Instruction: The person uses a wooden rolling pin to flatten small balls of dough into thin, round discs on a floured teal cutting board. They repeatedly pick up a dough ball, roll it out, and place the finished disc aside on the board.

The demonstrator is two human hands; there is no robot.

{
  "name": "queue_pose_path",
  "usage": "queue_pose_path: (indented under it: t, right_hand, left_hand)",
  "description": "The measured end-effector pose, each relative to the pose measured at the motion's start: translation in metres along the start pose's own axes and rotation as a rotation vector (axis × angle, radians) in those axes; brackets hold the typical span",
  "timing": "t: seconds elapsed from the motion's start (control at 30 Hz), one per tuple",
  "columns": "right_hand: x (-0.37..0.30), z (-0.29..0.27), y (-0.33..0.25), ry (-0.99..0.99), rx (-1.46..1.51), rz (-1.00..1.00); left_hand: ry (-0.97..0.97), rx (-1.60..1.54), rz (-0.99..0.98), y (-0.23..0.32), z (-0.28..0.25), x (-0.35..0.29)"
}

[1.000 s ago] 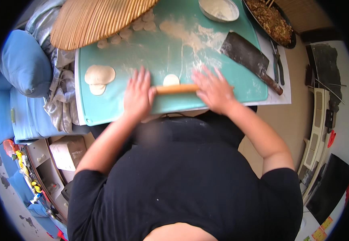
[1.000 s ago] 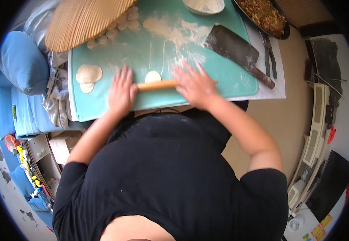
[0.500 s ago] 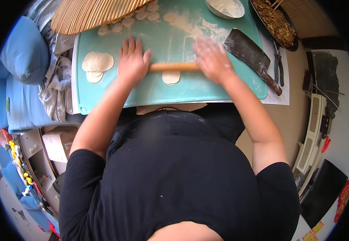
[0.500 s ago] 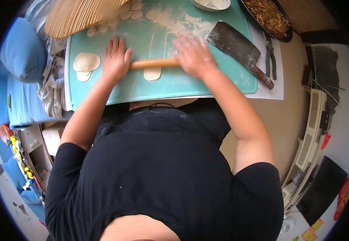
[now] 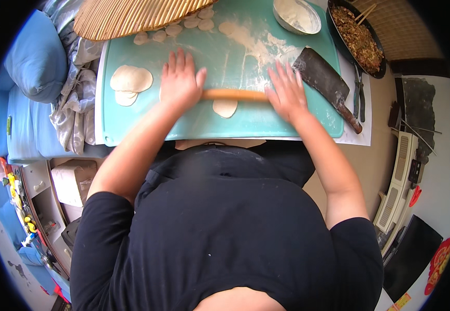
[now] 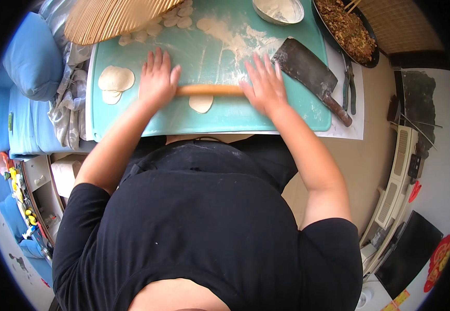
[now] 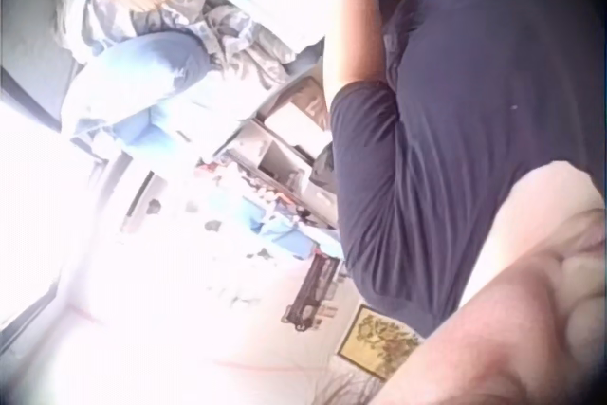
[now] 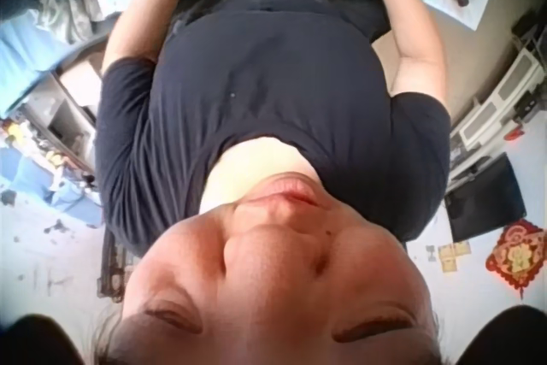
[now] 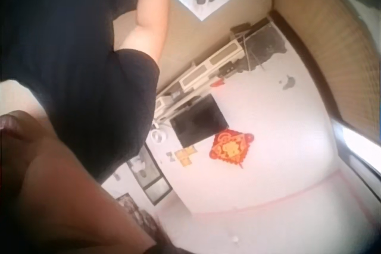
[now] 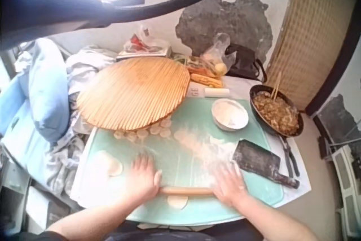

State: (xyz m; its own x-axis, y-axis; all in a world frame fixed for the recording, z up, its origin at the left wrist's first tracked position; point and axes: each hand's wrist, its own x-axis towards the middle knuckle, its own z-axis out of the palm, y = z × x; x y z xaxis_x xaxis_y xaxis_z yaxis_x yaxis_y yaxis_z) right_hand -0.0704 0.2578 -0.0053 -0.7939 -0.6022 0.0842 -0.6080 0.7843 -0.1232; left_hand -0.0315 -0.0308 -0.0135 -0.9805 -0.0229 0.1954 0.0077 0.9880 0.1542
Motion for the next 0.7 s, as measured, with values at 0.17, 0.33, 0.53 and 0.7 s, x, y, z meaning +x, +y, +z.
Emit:
queue_pose_path:
  t: [0.17, 0.33, 0.53, 0.7]
  right_hand:
    - [-0.044, -0.023, -0.035, -0.161, 0.070, -0.150]
    - [0.013, -0.011, -0.008, 0.012, -0.023, 0.003]
    - [-0.055, -0.018, -0.021, -0.162, -0.001, -0.095]
    - [-0.005, -0.017, -0.012, -0.113, 0.020, -0.051]
  left_hand:
    - [-0.089, 0.009, 0.109, 0.003, -0.012, -0.068]
    - [0.003, -0.004, -0.086, -0.004, 0.009, 0.013]
    - [-0.151, -0.008, 0.186, 0.019, -0.015, -0.057]
    - [0.041, -0.018, -0.010, 0.004, 0.003, -0.002]
